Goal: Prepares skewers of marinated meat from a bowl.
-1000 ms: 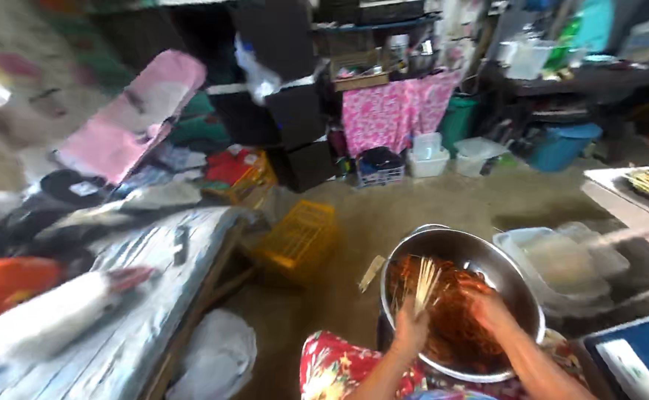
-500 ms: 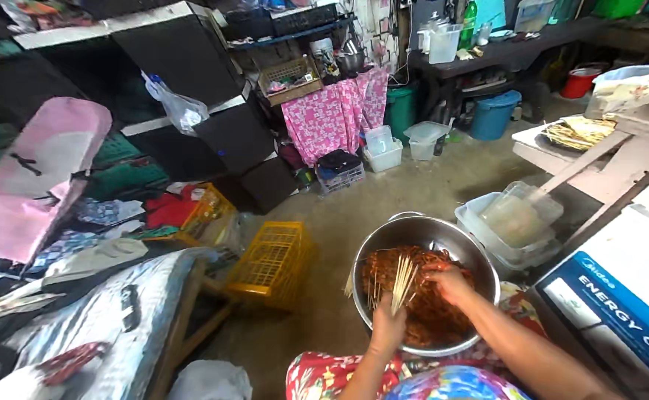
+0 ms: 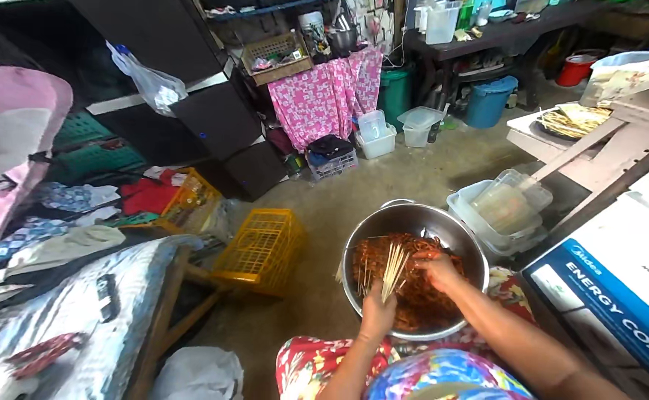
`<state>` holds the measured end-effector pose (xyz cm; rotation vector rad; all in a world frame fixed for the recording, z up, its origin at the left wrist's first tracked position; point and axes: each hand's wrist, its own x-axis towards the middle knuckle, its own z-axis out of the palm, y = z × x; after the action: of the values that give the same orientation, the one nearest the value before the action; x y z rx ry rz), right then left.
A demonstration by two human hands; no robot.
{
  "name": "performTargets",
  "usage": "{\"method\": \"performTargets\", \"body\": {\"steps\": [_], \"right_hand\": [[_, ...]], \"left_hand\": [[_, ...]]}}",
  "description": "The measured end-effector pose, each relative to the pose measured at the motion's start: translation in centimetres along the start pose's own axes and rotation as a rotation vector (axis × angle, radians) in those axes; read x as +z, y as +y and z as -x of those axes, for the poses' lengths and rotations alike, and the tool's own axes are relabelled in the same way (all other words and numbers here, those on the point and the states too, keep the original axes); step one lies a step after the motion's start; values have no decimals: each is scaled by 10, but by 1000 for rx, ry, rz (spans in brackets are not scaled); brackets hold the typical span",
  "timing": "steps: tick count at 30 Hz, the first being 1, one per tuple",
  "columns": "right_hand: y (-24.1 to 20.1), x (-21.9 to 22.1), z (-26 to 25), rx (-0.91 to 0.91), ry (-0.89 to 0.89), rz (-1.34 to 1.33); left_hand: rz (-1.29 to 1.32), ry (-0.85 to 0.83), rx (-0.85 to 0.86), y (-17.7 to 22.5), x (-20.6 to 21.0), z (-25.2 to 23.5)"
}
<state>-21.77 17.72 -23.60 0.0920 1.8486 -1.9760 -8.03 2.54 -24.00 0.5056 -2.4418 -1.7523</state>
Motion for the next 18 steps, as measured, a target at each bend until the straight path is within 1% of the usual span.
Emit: {"method": "performTargets", "body": {"steps": [2, 4, 7, 11, 14, 18], "right_hand": [[0, 1, 3, 50, 1, -4], [-1, 3, 5, 85, 33, -42], [-1, 6, 9, 151, 33, -107], [3, 7, 8, 167, 11, -140], [5, 6, 6, 174, -25, -232], [0, 7, 7, 268, -46, -343]], "left_hand": [[-20, -2, -15, 0, 1, 2], [-38, 5, -4, 2, 2, 2], [-47, 28, 11, 0, 4, 4], [-48, 36, 12, 0, 6, 3], [-31, 41, 8, 0, 6, 3], [9, 54, 22, 0, 5, 2]]}}
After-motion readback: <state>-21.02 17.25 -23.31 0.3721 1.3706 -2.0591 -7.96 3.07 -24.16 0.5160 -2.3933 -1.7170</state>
